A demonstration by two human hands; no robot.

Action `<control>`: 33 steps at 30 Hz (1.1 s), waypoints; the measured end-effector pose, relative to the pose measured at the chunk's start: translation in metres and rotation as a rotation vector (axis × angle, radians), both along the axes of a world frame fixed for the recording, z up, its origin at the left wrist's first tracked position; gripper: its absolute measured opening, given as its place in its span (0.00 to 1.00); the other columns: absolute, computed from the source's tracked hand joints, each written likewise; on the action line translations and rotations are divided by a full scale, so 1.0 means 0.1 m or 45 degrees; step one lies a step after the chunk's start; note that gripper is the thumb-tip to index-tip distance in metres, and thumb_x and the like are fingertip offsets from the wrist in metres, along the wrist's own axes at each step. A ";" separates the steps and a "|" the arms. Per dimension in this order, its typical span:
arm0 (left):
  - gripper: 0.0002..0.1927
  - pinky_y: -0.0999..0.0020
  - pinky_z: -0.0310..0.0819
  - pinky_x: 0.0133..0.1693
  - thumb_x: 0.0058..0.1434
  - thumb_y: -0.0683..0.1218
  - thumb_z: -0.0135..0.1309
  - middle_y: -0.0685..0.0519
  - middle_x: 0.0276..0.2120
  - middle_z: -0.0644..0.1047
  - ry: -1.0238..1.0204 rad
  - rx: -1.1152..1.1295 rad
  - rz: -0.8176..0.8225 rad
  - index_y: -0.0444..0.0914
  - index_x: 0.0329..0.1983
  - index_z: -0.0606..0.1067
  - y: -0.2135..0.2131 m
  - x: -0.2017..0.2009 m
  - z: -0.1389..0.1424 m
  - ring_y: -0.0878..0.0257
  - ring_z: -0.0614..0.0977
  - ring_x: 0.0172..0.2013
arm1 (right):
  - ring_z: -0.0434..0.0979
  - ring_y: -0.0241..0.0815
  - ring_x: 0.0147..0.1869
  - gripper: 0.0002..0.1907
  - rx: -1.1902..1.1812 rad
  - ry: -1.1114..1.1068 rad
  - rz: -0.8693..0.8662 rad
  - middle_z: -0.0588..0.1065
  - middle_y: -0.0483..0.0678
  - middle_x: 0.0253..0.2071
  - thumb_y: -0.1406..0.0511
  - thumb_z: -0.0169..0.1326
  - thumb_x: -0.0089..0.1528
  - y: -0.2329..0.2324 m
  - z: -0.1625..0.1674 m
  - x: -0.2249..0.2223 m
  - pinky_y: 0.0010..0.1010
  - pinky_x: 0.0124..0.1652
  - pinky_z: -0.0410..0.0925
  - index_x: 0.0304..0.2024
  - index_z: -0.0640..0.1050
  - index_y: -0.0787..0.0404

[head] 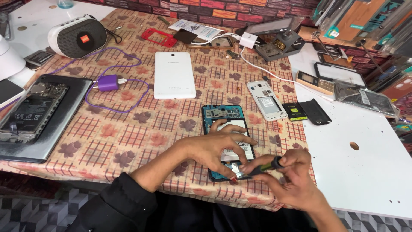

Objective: The person uses a screwdriver to repeatedly loosen and tighten screws on a disassembled smartphone. The hands manipulate the screwdriver and the phone's internal components on a cluttered workbench.

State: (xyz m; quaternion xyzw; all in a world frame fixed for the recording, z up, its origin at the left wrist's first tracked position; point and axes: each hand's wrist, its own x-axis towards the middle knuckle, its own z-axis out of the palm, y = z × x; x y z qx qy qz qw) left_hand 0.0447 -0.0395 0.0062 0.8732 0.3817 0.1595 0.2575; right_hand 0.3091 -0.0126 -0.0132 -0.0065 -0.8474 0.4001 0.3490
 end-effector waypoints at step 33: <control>0.10 0.52 0.77 0.44 0.55 0.37 0.59 0.36 0.33 0.82 -0.210 0.343 1.112 0.32 0.40 0.83 0.09 -0.50 0.15 0.45 0.85 0.34 | 0.75 0.54 0.25 0.24 0.238 -1.122 -1.024 0.73 0.60 0.19 0.60 0.60 0.68 0.69 0.77 -0.50 0.43 0.31 0.67 0.64 0.71 0.59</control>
